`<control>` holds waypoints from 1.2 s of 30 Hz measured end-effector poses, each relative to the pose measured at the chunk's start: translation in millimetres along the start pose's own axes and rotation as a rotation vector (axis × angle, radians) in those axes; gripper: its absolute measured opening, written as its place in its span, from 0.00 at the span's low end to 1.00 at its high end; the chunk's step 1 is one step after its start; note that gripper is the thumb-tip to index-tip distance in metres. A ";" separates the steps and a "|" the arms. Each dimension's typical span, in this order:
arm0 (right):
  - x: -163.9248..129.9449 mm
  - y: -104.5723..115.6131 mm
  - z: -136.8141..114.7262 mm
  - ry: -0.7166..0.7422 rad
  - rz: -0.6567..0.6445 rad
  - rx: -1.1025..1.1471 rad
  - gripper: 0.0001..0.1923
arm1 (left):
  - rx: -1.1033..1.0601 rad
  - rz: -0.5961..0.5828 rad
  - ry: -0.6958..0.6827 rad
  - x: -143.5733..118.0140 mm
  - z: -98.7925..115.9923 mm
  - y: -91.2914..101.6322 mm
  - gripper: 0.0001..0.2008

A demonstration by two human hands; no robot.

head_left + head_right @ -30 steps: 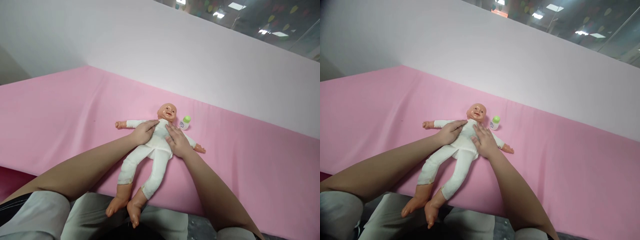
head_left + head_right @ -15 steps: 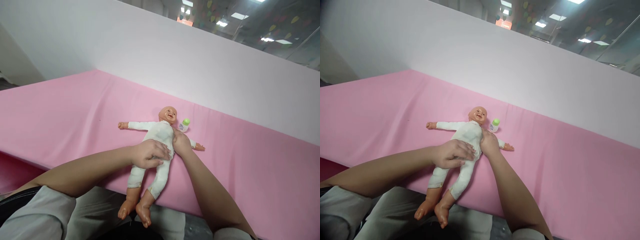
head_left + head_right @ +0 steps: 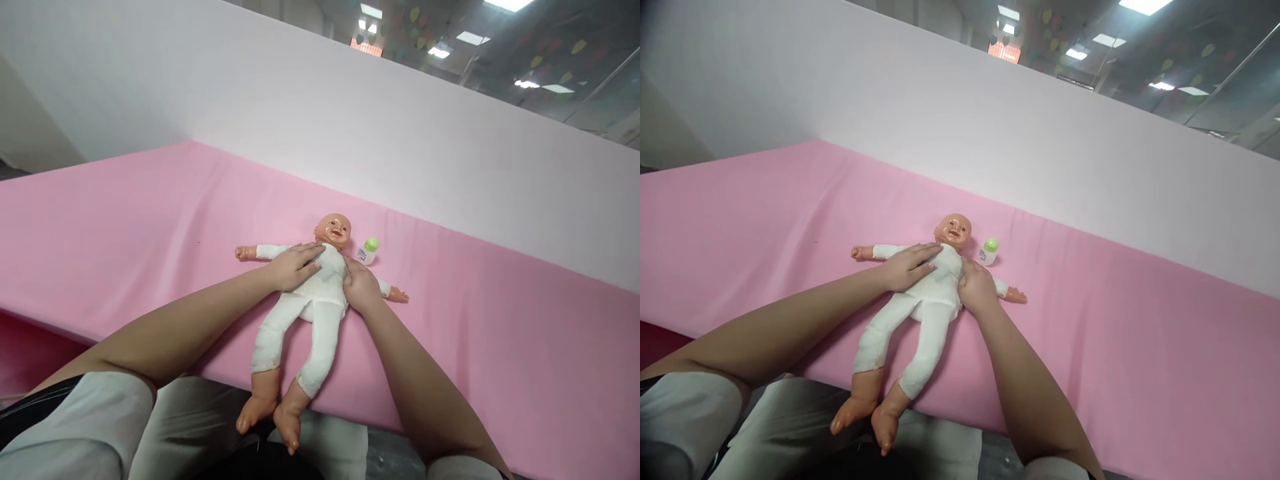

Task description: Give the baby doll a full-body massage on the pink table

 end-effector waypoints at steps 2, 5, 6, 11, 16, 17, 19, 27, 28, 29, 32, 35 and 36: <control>-2.2 2.4 -2.5 0.026 0.033 0.038 0.28 | 0.084 0.014 0.078 -0.2 -8.0 3.5 0.31; -10.3 11.8 -22.8 0.153 0.079 0.148 0.26 | 0.175 0.027 0.141 -0.5 -16.6 7.5 0.28; -15.1 15.6 -35.2 0.229 0.072 0.199 0.24 | 0.184 0.029 0.142 -0.4 -18.0 8.0 0.27; -52.4 26.2 -107.9 0.624 -0.157 0.390 0.20 | 0.159 0.048 0.125 -0.2 -19.0 8.4 0.26; -65.0 17.8 -127.3 0.665 -0.310 0.339 0.25 | 0.150 0.050 0.137 -0.5 -17.7 8.3 0.26; -61.2 14.3 -122.6 0.630 -0.323 0.301 0.28 | 0.150 0.051 0.137 -0.6 -17.9 8.3 0.26; -49.6 7.5 -107.5 0.543 -0.331 0.217 0.33 | 0.151 0.051 0.135 -0.7 -18.2 8.1 0.26; -8.3 -2.8 -41.6 0.213 -0.214 0.100 0.32 | 0.149 0.070 0.114 -3.0 -11.9 9.7 0.25; -6.2 -3.1 -35.9 0.179 -0.184 0.104 0.32 | 0.148 0.076 0.111 -3.4 -11.2 10.3 0.25; -4.5 -3.3 -30.6 0.146 -0.152 0.105 0.31 | 0.145 0.085 0.107 -3.9 -10.4 11.3 0.25; -0.7 -2.7 -17.7 0.050 -0.059 0.073 0.29 | 0.109 0.131 0.030 -6.5 -1.6 16.4 0.23; 1.2 -1.5 -10.8 -0.017 -0.020 0.016 0.27 | -0.049 0.174 -0.215 -14.6 28.9 23.8 0.19; 1.5 -1.3 -9.5 -0.036 -0.020 -0.002 0.28 | -0.139 0.174 -0.316 -19.3 43.4 26.5 0.18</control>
Point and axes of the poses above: each hand's wrist, its own x-axis towards the middle knuckle, its own y-axis out of the back of the hand, z = x × y, the point moved 6 cm from there along x, towards the middle knuckle, and after that the axes turned 9 degrees about z, right-handed, at the moved point
